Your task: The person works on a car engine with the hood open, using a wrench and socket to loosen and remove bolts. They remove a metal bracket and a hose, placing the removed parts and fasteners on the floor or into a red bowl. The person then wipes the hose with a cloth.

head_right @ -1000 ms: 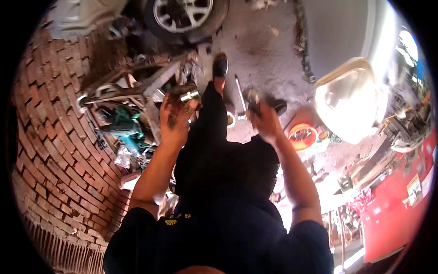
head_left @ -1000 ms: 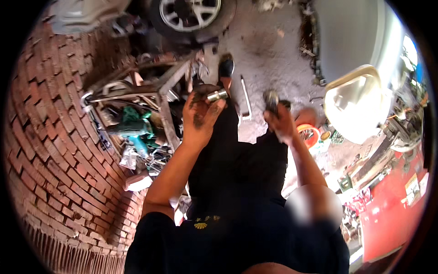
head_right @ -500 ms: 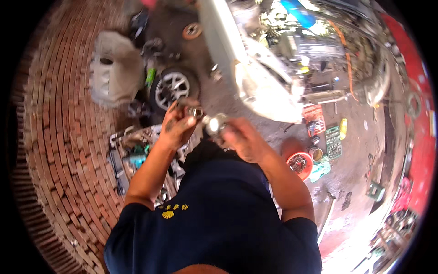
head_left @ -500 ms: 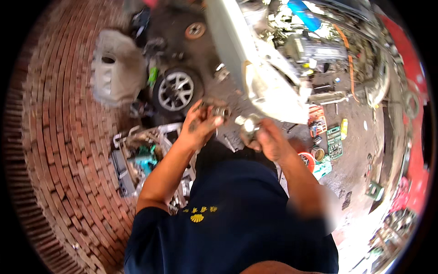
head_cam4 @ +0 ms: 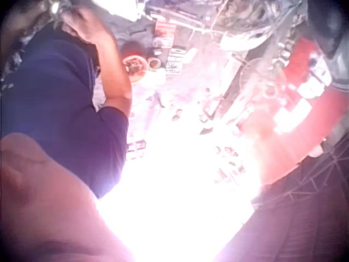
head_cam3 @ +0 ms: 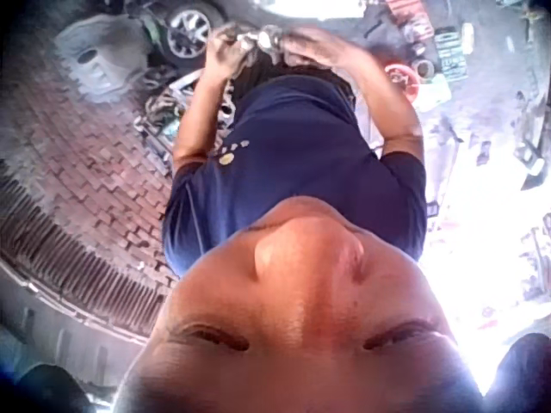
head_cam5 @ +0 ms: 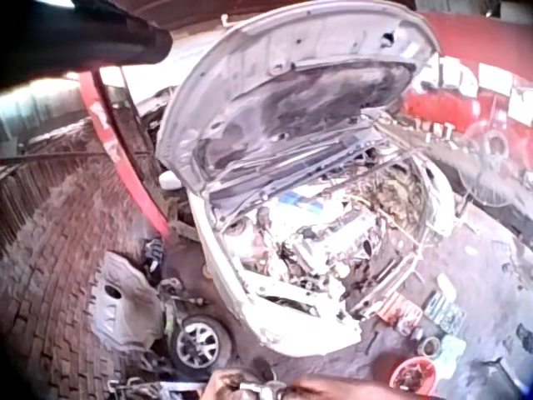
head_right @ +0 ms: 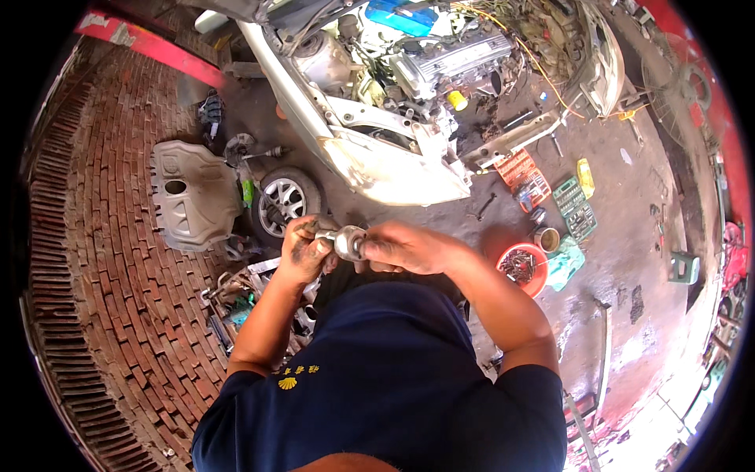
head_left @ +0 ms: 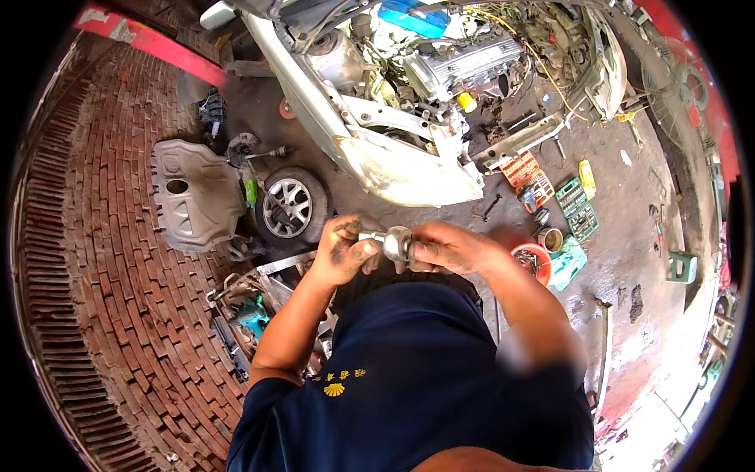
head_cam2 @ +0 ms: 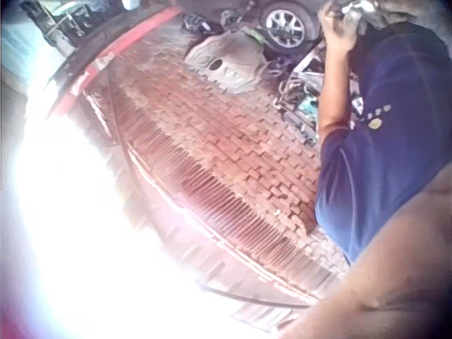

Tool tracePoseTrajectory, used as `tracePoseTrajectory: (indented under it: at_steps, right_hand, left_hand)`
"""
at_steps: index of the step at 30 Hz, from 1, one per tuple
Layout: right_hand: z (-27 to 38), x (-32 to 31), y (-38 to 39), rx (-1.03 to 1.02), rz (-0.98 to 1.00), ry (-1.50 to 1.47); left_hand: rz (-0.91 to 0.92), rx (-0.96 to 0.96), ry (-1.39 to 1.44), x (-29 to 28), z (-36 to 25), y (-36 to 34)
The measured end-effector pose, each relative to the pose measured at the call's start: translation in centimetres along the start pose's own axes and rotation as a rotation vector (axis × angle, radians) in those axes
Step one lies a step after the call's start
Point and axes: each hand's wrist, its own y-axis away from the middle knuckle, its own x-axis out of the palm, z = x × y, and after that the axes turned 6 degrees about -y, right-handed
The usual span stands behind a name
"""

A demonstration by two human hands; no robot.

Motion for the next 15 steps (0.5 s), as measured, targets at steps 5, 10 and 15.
tracePoseTrajectory:
  at_steps: [5,10,15]
  right_hand:
    - [-0.2,-5.2,1.6,0.087,-0.218,0.945]
    - [1.3,-8.5,-0.1,0.191,-0.256,0.623]
    - [3.8,-16.0,-7.4,0.269,-0.764,0.93]
  left_hand:
    - [-0.335,-0.155,0.192,-1.5,4.0,-4.4]
    - [0.095,-0.403,0.506,-8.0,6.3,-16.2]
    - [-0.197,-0.667,-0.163,-14.7,6.7,-31.3]
